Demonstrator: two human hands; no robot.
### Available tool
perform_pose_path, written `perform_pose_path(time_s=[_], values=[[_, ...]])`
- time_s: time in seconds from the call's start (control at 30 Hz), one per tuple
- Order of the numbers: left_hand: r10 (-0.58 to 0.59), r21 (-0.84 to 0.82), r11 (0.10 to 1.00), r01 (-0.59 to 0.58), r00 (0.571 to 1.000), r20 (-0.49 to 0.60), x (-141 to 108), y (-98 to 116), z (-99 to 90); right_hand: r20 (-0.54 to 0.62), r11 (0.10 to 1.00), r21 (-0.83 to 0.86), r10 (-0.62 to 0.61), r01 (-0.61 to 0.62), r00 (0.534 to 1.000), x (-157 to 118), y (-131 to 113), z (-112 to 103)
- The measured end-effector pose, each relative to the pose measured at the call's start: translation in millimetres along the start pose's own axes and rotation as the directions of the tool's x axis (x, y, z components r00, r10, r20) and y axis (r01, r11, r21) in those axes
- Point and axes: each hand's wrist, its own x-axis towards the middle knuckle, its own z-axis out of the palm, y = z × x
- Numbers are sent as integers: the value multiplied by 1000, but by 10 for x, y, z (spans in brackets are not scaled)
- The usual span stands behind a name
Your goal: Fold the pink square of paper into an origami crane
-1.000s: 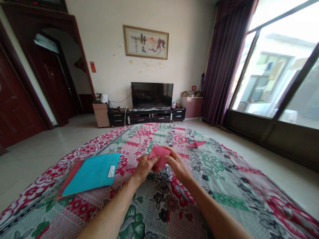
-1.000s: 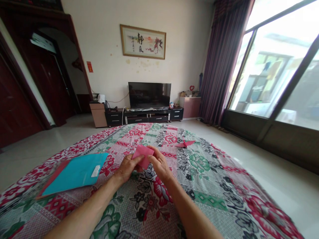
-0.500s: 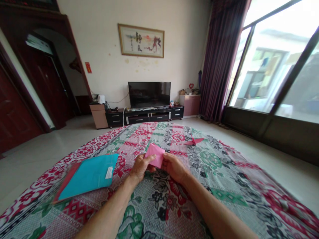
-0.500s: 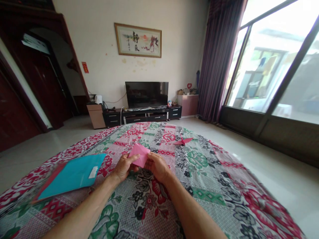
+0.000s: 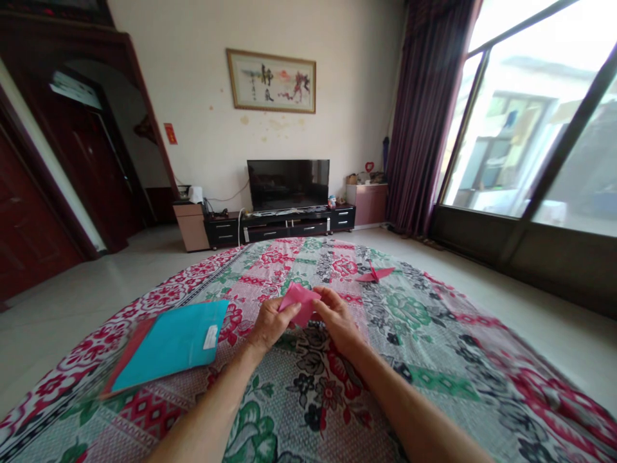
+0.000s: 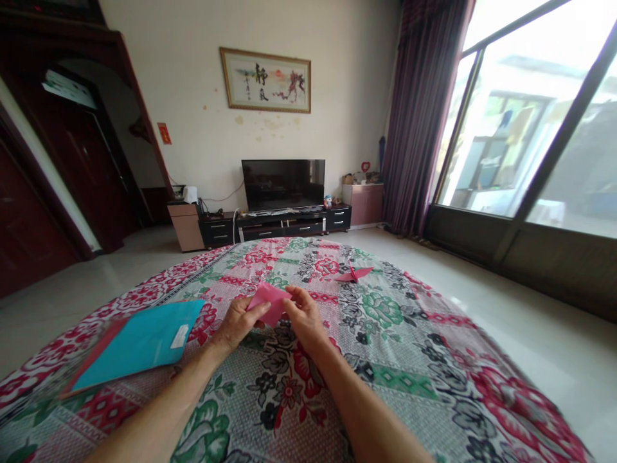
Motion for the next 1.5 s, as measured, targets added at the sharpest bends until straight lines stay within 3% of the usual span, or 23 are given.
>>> perform_pose_path(time_s=[0.1, 0.2, 0.33, 0.43, 0.67, 0.83, 1.17, 1.5], values=[[111, 152, 982, -110, 994, 1, 9, -41, -10, 13, 965, -193, -180, 179, 984, -19, -8, 28], [188, 266, 946, -184, 982, 12, 9, -68, -17, 98, 855, -386, -335, 346, 937, -47, -46, 58], [242, 330, 913, -239, 970, 35, 12, -74, -29, 159, 728, -517, -436, 451, 886, -62, -105, 74], [236, 335, 910, -244, 969, 67, 15, -59, -36, 183, 695, -539, -456, 477, 871, -54, -141, 54], [194, 255, 943, -214, 976, 100, 2, -2, -31, 217, 673, -582, -413, 457, 885, -36, -238, 2], [230, 281, 928, -245, 969, 85, -9, 37, -29, 274, 639, -589, -417, 494, 867, -35, -269, -1], [195, 83, 976, -203, 976, 97, 22, 84, -23, 358, 546, -618, -446, 566, 821, -11, -220, -21], [139, -48, 990, -136, 988, 69, 34, 63, -18, 286, 625, -590, -430, 511, 857, -60, -290, 37]])
